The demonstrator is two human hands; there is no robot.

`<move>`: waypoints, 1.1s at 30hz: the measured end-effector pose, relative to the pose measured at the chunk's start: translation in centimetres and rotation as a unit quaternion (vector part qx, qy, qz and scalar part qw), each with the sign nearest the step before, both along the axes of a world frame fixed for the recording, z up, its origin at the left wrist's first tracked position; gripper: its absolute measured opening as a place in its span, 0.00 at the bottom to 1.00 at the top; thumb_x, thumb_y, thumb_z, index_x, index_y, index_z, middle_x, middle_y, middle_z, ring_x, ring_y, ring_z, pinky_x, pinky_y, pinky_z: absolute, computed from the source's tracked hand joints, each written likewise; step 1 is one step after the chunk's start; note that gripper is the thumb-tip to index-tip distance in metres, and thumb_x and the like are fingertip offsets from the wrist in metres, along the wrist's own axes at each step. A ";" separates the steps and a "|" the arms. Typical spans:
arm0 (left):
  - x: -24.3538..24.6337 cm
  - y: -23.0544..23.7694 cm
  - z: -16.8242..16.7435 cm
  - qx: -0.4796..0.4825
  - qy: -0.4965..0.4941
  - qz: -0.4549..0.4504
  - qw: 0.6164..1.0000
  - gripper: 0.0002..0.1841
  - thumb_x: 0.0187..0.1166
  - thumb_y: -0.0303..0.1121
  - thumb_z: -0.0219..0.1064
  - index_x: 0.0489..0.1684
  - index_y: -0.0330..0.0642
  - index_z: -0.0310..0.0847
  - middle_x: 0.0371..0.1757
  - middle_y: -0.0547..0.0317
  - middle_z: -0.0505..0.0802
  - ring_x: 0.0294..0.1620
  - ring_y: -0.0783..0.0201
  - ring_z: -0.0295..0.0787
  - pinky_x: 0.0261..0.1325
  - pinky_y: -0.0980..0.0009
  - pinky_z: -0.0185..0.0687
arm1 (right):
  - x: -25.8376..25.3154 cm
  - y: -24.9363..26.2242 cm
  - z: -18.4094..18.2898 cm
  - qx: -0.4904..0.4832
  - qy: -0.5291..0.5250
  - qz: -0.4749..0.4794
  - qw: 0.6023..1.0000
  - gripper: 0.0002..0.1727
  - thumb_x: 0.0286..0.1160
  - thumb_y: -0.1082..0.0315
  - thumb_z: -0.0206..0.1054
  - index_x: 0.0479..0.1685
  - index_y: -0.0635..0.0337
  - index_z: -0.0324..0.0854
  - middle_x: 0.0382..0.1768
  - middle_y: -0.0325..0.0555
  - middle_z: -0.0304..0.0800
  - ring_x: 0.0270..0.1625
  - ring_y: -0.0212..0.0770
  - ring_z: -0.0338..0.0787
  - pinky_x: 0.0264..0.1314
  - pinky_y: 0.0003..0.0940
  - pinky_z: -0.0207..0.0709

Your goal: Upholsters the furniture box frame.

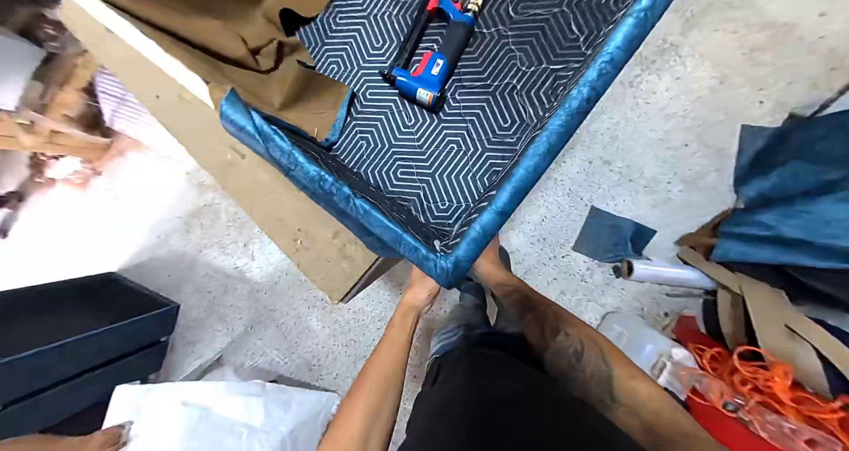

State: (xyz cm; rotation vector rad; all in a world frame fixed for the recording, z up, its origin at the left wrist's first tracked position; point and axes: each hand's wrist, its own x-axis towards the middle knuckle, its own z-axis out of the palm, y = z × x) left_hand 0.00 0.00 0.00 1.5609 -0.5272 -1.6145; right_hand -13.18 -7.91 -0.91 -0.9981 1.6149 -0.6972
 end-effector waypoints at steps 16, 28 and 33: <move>-9.1 -1.4 -1.8 -0.119 -0.393 0.118 0.904 0.16 0.63 0.24 0.72 0.49 0.27 0.87 0.44 0.43 0.95 0.49 0.50 0.95 0.62 0.48 0.89 | -14.9 -10.6 25.2 -0.397 0.298 0.229 0.837 0.04 0.64 0.75 0.61 0.30 0.65 0.80 0.29 0.49 0.87 0.34 0.47 0.89 0.36 0.50 0.83; -9.5 -2.0 -0.7 -0.022 -0.395 0.099 0.913 0.11 0.66 0.30 0.71 0.43 0.33 0.90 0.40 0.47 0.96 0.47 0.51 0.95 0.58 0.48 0.88 | 6.0 -38.6 12.3 -0.286 0.448 0.725 0.438 0.62 0.47 0.58 0.92 0.91 0.48 0.58 0.80 0.78 0.64 0.70 0.81 0.77 0.61 0.77 0.77; -9.9 -1.8 0.1 0.035 -0.414 0.050 0.908 0.11 0.68 0.30 0.74 0.44 0.34 0.91 0.46 0.42 0.95 0.54 0.42 0.93 0.63 0.38 0.84 | 4.9 -31.7 23.3 -0.362 0.454 0.680 0.448 0.41 0.75 0.61 0.72 0.89 0.53 0.58 0.70 0.76 0.75 0.57 0.80 0.85 0.49 0.80 0.77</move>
